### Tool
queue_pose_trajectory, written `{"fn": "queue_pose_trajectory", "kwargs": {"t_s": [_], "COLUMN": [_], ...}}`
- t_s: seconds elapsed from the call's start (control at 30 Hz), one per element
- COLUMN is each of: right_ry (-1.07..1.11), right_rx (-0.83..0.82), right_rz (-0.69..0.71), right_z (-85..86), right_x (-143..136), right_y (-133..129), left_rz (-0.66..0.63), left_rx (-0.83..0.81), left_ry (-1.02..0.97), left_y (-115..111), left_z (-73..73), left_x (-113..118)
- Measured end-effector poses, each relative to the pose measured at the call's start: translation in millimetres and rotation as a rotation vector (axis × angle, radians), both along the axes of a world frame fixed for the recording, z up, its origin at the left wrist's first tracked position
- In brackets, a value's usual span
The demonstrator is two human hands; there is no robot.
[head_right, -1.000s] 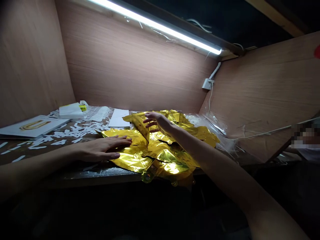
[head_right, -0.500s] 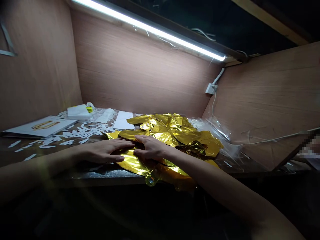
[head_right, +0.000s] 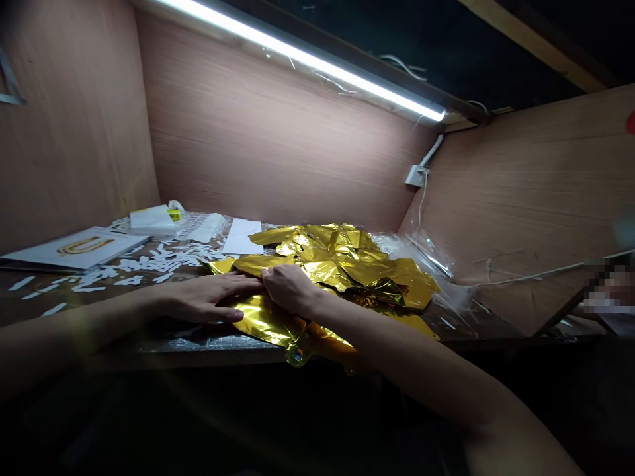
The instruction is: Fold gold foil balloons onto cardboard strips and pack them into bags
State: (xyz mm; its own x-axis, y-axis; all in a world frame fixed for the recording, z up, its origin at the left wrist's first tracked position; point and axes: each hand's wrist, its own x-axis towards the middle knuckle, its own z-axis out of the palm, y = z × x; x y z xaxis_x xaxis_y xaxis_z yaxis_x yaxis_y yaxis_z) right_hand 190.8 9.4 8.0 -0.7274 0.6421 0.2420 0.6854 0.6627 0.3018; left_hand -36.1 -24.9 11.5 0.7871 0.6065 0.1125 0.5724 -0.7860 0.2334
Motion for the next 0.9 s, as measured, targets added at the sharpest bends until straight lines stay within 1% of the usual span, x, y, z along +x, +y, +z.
{"fn": "queue_pose_trajectory", "kwargs": {"t_s": [0.2, 0.3, 0.4, 0.53, 0.57, 0.6, 0.63, 0.7, 0.73, 0.77, 0.8, 0.83, 0.87, 0.9], "right_ry": [0.005, -0.005, -0.035, -0.111, -0.125, -0.136, -0.141, -0.140, -0.135, -0.122, -0.102, -0.074, -0.030, 0.073], "right_rx": [0.041, -0.023, -0.085, -0.123, -0.133, -0.143, -0.153, -0.169, -0.170, -0.168, -0.168, -0.167, -0.174, -0.185], "right_rz": [0.054, 0.114, 0.109, 0.093, 0.101, 0.113, 0.125, 0.155, 0.173, 0.189, 0.209, 0.228, 0.239, 0.221], "right_z": [0.2, -0.4, 0.8, 7.2, 8.8, 10.0, 10.4, 8.7, 6.3, 3.2, -0.4, -3.9, -6.8, -8.5], "right_x": [5.1, 5.4, 3.1, 1.1, 1.2, 1.5, 2.1, 3.6, 4.3, 4.9, 5.2, 5.4, 5.4, 5.6], "right_y": [-3.0, 0.3, 3.3, 2.4, 2.1, 2.2, 3.1, 7.4, 10.7, 14.3, 17.9, 21.0, 23.3, 24.6], "left_rz": [0.039, 0.035, 0.036, -0.050, -0.050, -0.013, 0.061, 0.255, 0.324, 0.347, 0.328, 0.288, 0.249, 0.228], "left_rx": [-0.003, -0.006, 0.018, 0.097, 0.142, 0.214, 0.318, 0.572, 0.670, 0.719, 0.716, 0.669, 0.593, 0.509], "left_ry": [0.012, 0.025, 0.047, 0.024, 0.000, -0.039, -0.094, -0.227, -0.277, -0.300, -0.292, -0.253, -0.195, -0.133], "left_y": [-0.7, 0.2, 1.7, 4.2, 4.3, 4.0, 3.4, 2.4, 2.4, 3.0, 4.2, 6.0, 8.1, 10.3], "left_z": [-0.7, -1.4, -0.7, -1.2, -1.5, -1.6, -1.6, -0.9, -0.5, -0.3, -0.4, -0.9, -1.7, -2.8], "left_x": [0.0, -0.8, -0.5, 0.2, 0.1, -0.1, -0.5, -1.3, -1.6, -1.9, -2.1, -2.5, -2.9, -3.4]}}
